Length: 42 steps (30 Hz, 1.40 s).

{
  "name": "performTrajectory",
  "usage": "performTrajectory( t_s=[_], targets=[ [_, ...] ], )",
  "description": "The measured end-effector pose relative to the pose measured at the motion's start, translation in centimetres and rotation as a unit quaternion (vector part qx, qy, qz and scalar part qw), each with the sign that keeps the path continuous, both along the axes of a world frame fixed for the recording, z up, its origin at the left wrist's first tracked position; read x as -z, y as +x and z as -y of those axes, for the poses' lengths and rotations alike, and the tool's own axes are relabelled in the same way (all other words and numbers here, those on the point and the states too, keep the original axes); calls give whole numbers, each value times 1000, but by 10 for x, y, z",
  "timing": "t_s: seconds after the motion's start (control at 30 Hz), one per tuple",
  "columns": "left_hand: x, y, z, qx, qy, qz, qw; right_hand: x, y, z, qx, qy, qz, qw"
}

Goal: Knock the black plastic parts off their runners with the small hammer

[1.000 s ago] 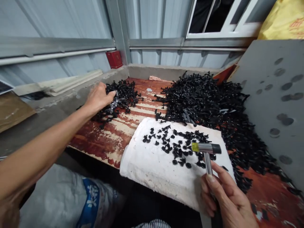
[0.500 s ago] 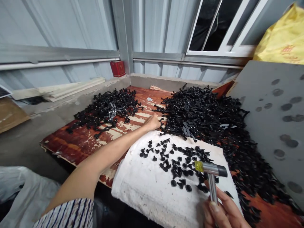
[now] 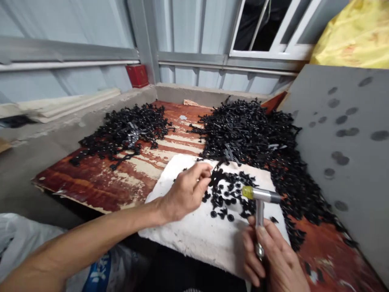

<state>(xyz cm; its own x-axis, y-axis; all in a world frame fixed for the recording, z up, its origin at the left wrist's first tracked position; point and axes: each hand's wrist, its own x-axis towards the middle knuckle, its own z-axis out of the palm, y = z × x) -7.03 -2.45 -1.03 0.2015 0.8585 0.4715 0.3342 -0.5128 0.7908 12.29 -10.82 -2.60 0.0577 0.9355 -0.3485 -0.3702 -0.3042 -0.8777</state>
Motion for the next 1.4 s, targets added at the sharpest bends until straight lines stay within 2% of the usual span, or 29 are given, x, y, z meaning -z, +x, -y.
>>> performTrajectory(
  t_s=[0.03, 0.07, 0.13, 0.2, 0.3, 0.43, 0.47, 0.53, 0.57, 0.63, 0.67, 0.7, 0.77, 0.87, 0.93, 1.0, 1.07, 1.2, 1.3, 1.4],
  targets=[
    [8, 1, 8, 26, 114, -51, 992, -5, -3, 2, -7, 1, -17, 1000],
    [16, 1, 14, 64, 212, -100, 970, -9, -5, 4, -14, 3, -37, 999],
    [28, -1, 22, 137, 333, -177, 916, -15, -9, 8, -26, 6, -70, 997],
    [34, -5, 25, 184, 356, -221, 889, -18, -10, 13, -28, 2, -82, 996],
    [33, -10, 26, 216, 343, -233, 884, -18, -11, 17, -28, -5, -56, 998],
    [32, -9, 35, 189, 428, -227, 854, -5, -14, 20, -42, 17, -10, 999],
    [31, -7, 40, 168, 434, -217, 858, 0, -15, 20, -39, 29, 0, 999],
    [29, -3, 51, 108, 382, -181, 900, 10, -17, 20, -16, 56, 25, 998],
    [27, -1, 57, 69, 320, -156, 932, 14, -18, 21, 0, 67, 41, 997],
    [17, 1, 63, 7, 130, -111, 985, 19, -21, 23, 25, 76, 74, 994],
    [11, 0, 63, -5, 12, -93, 996, 19, -23, 24, 27, 80, 89, 992],
    [5, -1, 61, 6, -110, -81, 991, 19, -24, 26, 25, 83, 105, 991],
    [-5, -3, 52, 58, -300, -61, 950, 18, -28, 29, 14, 89, 133, 987],
    [-12, -1, 41, 112, -443, -9, 889, 16, -34, 33, -13, 94, 152, 984],
    [-12, 1, 40, 103, -495, 31, 862, 16, -36, 34, -32, 87, 156, 983],
    [-11, -2, 41, 76, -513, 53, 853, 15, -35, 33, -62, 84, 158, 982],
    [-10, -13, 42, 53, -504, 58, 860, 13, -33, 31, -63, 74, 162, 982],
    [-7, -51, 33, -34, -455, 73, 887, 8, -27, 25, 13, 54, 156, 986],
    [-1, -72, 21, -92, -435, 78, 892, 10, -27, 20, 12, 53, 103, 993],
    [2, -77, 13, -98, -446, 70, 887, 12, -30, 17, -1, 32, 64, 997]
  ],
)
